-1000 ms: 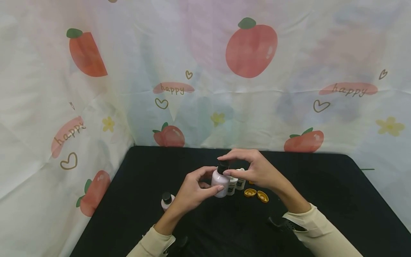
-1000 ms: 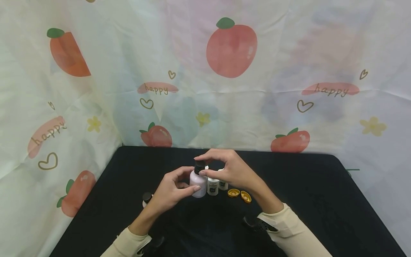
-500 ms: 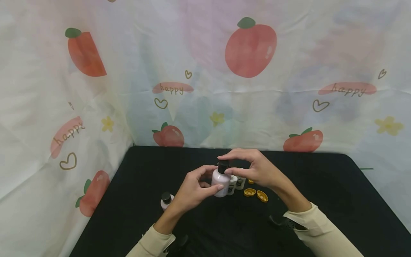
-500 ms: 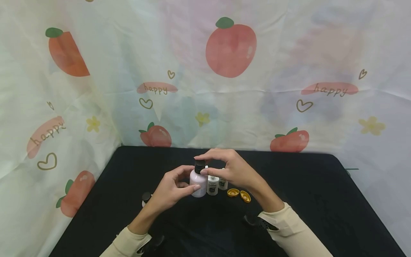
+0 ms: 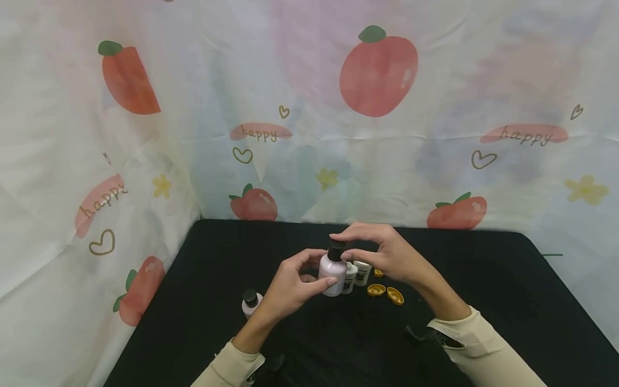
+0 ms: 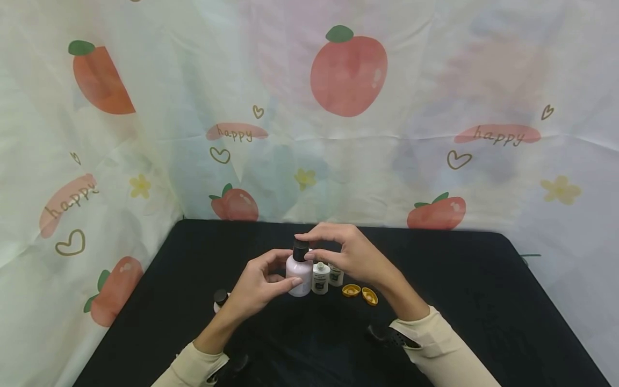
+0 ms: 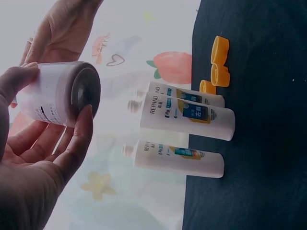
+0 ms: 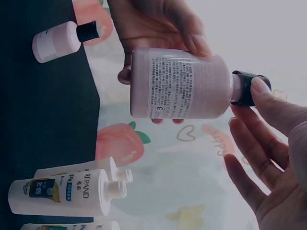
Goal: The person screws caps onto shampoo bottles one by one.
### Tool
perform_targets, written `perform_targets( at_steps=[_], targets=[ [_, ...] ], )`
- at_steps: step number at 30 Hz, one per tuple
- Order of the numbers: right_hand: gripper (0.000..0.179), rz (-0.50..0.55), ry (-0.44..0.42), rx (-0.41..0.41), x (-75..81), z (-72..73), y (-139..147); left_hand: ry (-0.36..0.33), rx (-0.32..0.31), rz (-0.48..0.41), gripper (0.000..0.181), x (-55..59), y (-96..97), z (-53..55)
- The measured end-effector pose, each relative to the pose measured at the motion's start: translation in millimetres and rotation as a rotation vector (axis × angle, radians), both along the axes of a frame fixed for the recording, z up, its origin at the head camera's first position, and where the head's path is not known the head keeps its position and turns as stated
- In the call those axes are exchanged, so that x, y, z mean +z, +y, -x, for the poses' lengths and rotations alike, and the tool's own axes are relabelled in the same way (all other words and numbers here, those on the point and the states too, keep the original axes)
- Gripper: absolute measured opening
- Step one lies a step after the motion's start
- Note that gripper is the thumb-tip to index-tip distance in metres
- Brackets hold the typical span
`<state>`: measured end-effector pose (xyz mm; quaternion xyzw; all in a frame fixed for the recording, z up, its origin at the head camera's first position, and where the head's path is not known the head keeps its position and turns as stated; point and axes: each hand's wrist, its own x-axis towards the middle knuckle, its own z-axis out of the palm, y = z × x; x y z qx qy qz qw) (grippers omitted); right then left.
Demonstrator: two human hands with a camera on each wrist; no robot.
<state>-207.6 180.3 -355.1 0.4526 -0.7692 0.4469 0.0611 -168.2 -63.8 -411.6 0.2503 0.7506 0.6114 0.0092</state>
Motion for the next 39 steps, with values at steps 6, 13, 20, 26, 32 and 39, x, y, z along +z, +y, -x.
perform_targets(
  at_steps=[6,13,20,26,32,39],
  targets=[
    [0.041,0.048,0.045,-0.036,-3.0,-1.1,-3.5,0.011,0.000,-0.022,0.047,-0.1,2.2,-0.5],
    [0.043,0.033,0.078,-0.115,-4.0,-4.3,-7.0,0.006,-0.016,-0.025,0.051,-0.1,5.7,-1.3],
    [0.040,0.050,0.036,-0.056,-2.6,-3.7,-10.0,-0.013,-0.066,-0.066,0.058,-1.3,5.4,-2.6],
    [0.041,0.067,0.051,-0.054,-1.7,-3.6,-9.8,-0.038,-0.095,-0.100,0.062,-2.1,4.5,-2.1],
    [0.042,0.040,0.041,-0.026,0.9,-2.8,-5.6,-0.034,-0.091,-0.112,0.054,-1.5,3.2,-0.9],
    [0.042,0.019,-0.026,-0.002,4.1,-4.3,-1.1,-0.043,-0.088,-0.105,0.053,-1.0,1.6,-0.2]
  ],
)
